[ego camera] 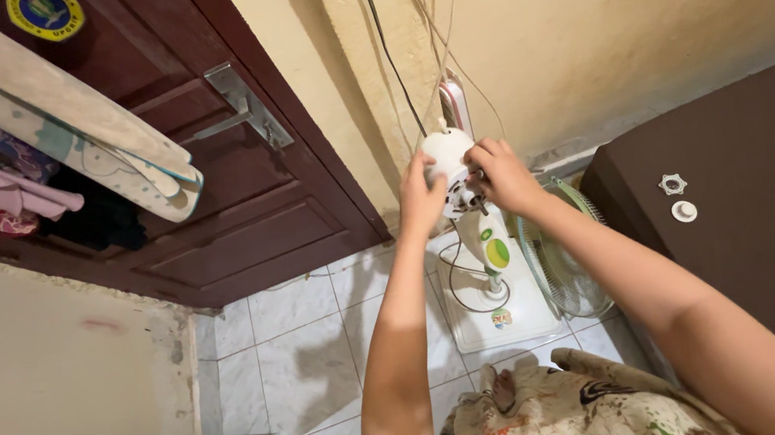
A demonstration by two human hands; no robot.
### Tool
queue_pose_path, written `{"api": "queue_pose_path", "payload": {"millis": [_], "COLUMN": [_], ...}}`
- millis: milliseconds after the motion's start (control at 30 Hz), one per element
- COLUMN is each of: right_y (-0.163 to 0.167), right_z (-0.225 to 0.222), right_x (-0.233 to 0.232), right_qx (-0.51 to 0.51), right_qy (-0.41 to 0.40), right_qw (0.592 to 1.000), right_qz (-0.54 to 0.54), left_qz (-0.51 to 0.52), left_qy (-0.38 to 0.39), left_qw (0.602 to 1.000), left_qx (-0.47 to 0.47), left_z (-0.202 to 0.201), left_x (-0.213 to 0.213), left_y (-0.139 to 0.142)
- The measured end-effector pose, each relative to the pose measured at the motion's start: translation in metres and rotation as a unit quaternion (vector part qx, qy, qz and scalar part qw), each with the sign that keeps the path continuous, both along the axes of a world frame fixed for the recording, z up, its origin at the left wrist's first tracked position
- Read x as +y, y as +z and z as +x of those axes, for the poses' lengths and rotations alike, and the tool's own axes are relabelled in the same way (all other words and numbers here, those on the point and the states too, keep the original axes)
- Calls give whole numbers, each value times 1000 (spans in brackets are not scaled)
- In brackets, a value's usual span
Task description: The person services a wall-mounted fan. They unscrew and remove the white rear housing cover from the fan motor, hold and work on the exposed motor assembly with a screwdriver, then reattach the cover and secure it back onto the fan body.
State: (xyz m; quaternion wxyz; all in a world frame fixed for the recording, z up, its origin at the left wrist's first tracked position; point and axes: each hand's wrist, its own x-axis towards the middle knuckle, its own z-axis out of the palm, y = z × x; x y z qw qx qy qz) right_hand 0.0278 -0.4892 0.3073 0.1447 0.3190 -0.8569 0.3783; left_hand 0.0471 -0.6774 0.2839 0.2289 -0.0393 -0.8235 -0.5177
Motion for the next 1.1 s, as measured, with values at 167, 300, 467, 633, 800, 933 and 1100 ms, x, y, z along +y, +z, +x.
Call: {"api": "queue_pose_path", "payload": {"millis": [167, 300, 467, 633, 800, 933, 1100], "right_y": [6, 10, 8, 6, 4, 3, 12], "right_z": [-1, 2, 0, -6, -3, 2, 6], "right_x": [10, 12, 12, 15, 11, 12, 11], "right_qx": [7, 44, 26, 17, 39, 64, 56], "right_qy": [8, 27, 4, 0, 3, 7, -5], "right_qw": [999, 996, 997, 996, 994, 991, 984], "right_qz": [50, 76, 67, 88, 98, 118, 168], "left_qz": [-49, -78, -99, -102, -110, -87, -87], "left_qy": [15, 3, -25, 16, 46, 23, -26], "left_qw": [995, 968, 948, 947, 951, 960, 976], "left_qx": [-80, -239, -301, -304, -284, -264, -200], "left_z": [-37, -64, -82, -79, -71, -70, -73], "left_x": [14, 31, 40, 46, 43, 40, 35], "left_y": [21, 33, 31, 33, 39, 34, 27]}}
